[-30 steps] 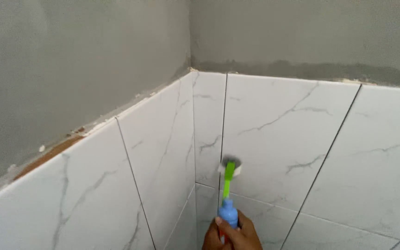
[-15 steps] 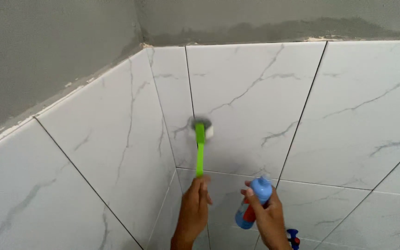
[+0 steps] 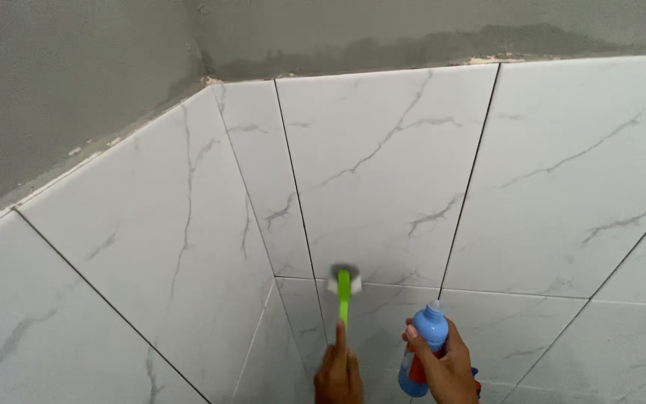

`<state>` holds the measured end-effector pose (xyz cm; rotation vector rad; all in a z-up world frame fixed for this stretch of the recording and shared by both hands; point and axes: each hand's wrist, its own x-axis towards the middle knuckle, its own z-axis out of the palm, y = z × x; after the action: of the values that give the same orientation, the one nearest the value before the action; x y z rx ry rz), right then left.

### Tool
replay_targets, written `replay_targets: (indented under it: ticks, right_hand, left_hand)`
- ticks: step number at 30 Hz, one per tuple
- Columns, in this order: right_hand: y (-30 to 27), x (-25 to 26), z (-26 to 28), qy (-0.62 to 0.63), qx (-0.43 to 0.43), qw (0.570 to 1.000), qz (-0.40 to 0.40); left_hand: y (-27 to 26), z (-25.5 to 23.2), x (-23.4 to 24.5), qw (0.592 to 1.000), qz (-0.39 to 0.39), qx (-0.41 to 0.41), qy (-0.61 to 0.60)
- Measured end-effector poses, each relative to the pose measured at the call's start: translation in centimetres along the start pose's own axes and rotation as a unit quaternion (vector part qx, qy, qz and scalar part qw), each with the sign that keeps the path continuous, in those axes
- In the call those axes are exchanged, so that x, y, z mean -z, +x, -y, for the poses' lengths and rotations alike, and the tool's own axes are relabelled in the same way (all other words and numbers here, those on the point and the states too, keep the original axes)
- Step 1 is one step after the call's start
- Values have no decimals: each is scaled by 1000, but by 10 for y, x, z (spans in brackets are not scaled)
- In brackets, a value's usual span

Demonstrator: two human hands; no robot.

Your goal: Scrubbing bathroom wall tiles with a brush and cleaning solution.

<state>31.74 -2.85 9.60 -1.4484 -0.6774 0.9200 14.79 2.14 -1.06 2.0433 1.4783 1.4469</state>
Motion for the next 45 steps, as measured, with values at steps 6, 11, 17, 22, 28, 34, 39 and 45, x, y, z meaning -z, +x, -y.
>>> replay_targets:
  ticks: [6, 11, 17, 22, 28, 34, 39, 45]
  right_hand:
    - [-2, -10, 19, -60, 40, 997, -2]
    - [-4, -14, 20, -54, 36, 998, 19]
    - [13, -11, 0, -47, 48, 997, 30]
    - [11, -25, 19, -25, 30, 999, 11]
    - [9, -40, 20, -17, 14, 999, 38]
    - [4, -35, 22, -20, 24, 999, 34]
    - [10, -18, 10, -35, 92, 995, 22]
    - [17, -5, -4, -26, 119, 993, 11]
  left_hand:
    - [111, -92, 92, 996, -66, -64, 1]
    - [73, -56, 66, 998, -58, 7, -2]
    - [-54, 95, -37, 994, 75, 70, 23]
    - [63, -35, 58, 999, -26, 12, 14]
    - [110, -73, 85, 995, -73, -49, 49]
    - [-30, 49, -1, 982, 49, 144, 114]
    - [46, -26, 50, 992, -16, 64, 109]
    - [120, -97, 98, 984, -128, -98, 71]
